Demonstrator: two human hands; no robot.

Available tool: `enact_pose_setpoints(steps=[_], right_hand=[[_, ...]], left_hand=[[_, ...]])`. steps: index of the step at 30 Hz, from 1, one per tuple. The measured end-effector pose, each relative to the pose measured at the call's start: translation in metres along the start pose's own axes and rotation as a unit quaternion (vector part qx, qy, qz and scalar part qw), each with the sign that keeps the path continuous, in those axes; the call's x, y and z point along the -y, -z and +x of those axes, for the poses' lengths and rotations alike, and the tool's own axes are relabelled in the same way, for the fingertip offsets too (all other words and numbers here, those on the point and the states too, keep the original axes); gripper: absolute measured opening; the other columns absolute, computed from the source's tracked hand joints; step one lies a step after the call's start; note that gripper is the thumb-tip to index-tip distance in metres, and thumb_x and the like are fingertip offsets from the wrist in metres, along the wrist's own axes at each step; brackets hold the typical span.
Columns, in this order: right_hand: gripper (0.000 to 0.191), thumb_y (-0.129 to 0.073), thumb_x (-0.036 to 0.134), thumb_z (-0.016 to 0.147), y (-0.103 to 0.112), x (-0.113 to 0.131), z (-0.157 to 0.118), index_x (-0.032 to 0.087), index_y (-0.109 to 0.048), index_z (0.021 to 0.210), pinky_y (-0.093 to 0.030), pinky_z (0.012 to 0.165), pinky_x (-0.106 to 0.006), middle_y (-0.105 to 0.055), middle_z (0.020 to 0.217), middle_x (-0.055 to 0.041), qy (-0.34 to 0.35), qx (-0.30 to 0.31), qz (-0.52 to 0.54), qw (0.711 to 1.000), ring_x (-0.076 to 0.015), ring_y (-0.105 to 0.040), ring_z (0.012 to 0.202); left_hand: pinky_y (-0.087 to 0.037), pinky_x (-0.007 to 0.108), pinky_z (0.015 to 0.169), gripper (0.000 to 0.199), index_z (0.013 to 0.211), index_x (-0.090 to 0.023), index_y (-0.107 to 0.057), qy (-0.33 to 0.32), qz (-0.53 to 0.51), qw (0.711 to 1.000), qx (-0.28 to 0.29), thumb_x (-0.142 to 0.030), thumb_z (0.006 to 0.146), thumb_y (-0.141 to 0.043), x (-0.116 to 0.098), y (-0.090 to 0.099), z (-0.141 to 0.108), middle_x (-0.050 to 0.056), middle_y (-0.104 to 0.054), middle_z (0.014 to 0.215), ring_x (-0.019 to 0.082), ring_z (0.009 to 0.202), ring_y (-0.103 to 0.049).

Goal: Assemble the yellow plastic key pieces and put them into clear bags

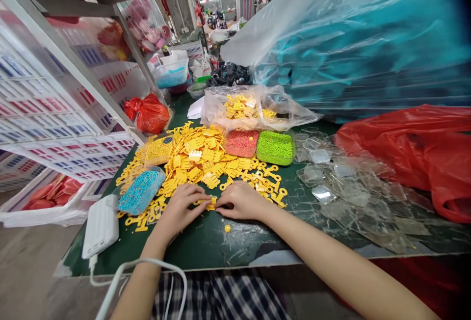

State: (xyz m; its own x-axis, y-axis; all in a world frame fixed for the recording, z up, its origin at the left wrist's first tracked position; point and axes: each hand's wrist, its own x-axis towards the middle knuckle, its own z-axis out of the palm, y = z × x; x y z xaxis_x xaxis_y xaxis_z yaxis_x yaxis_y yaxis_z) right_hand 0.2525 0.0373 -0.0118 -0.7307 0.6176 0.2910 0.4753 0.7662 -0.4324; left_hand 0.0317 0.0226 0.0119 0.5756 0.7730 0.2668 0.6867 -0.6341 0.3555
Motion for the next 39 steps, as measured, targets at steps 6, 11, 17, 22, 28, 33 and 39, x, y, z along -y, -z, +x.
enact_pose_setpoints(steps=[6,11,17,22,28,33,39], right_hand=[[0.01,-0.068,0.025,0.084,-0.005,-0.001,0.001,0.025,-0.077,0.086,-0.032,0.063,-0.027,-0.071,0.069,0.0019,-0.01,-0.009,-0.008,1.0,-0.0134,-0.061,0.066],[0.01,-0.067,0.024,0.085,-0.007,0.0,0.001,0.024,-0.077,0.086,-0.029,0.062,-0.027,-0.07,0.068,0.0022,-0.015,-0.003,-0.004,1.0,-0.0123,-0.059,0.064],[0.012,-0.064,0.024,0.087,-0.007,0.0,0.002,0.023,-0.076,0.084,-0.029,0.062,-0.026,-0.068,0.065,0.0026,-0.016,-0.001,0.002,1.0,-0.0117,-0.058,0.062],[0.014,-0.064,0.026,0.087,-0.006,0.0,0.001,0.023,-0.075,0.094,-0.03,0.061,-0.025,-0.066,0.065,0.0031,-0.041,0.001,0.032,0.999,-0.0111,-0.057,0.061],[0.037,-0.074,0.035,0.08,-0.005,0.002,0.001,0.02,-0.07,0.114,-0.029,0.058,-0.024,-0.065,0.067,0.0027,-0.113,0.007,0.033,0.993,-0.0125,-0.056,0.061],[0.039,-0.072,0.042,0.082,-0.007,0.003,0.001,0.019,-0.07,0.113,-0.03,0.059,-0.025,-0.067,0.068,0.0007,-0.12,0.02,0.006,0.993,-0.0145,-0.059,0.063],[0.035,-0.066,0.045,0.086,-0.009,0.004,0.002,0.02,-0.071,0.111,-0.027,0.055,-0.025,-0.067,0.065,0.0008,-0.123,0.027,-0.027,0.992,-0.014,-0.059,0.061]], left_hand=[[-0.045,0.036,0.081,0.026,0.091,-0.025,-0.074,-0.007,0.001,1.0,0.025,-0.037,0.097,-0.052,0.004,-0.013,-0.005,0.004,-0.069,0.092,0.02,0.088,-0.059],[-0.044,0.036,0.081,0.026,0.092,-0.026,-0.074,-0.013,0.008,1.0,0.025,-0.035,0.098,-0.051,0.001,-0.013,-0.006,0.004,-0.069,0.093,0.021,0.09,-0.058],[-0.045,0.037,0.082,0.026,0.099,-0.025,-0.073,0.018,0.035,0.999,-0.033,-0.033,0.099,-0.049,0.01,-0.011,-0.012,0.005,-0.07,0.097,0.022,0.092,-0.059],[-0.044,0.037,0.081,0.024,0.099,-0.024,-0.073,0.031,0.069,0.996,-0.053,-0.033,0.098,-0.05,0.017,-0.011,-0.017,0.005,-0.07,0.098,0.023,0.093,-0.06],[-0.043,0.038,0.086,0.022,0.101,-0.024,-0.071,0.046,0.054,0.997,-0.043,-0.033,0.098,-0.051,0.015,-0.014,-0.017,0.005,-0.069,0.103,0.023,0.099,-0.059],[-0.043,0.04,0.088,0.019,0.105,-0.025,-0.069,0.064,0.048,0.996,-0.024,-0.033,0.096,-0.055,0.015,-0.019,-0.016,0.005,-0.068,0.105,0.024,0.102,-0.058],[-0.043,0.04,0.09,0.019,0.106,-0.024,-0.068,0.065,0.036,0.997,-0.019,-0.034,0.095,-0.056,0.014,-0.021,-0.013,0.004,-0.068,0.106,0.024,0.103,-0.058]])
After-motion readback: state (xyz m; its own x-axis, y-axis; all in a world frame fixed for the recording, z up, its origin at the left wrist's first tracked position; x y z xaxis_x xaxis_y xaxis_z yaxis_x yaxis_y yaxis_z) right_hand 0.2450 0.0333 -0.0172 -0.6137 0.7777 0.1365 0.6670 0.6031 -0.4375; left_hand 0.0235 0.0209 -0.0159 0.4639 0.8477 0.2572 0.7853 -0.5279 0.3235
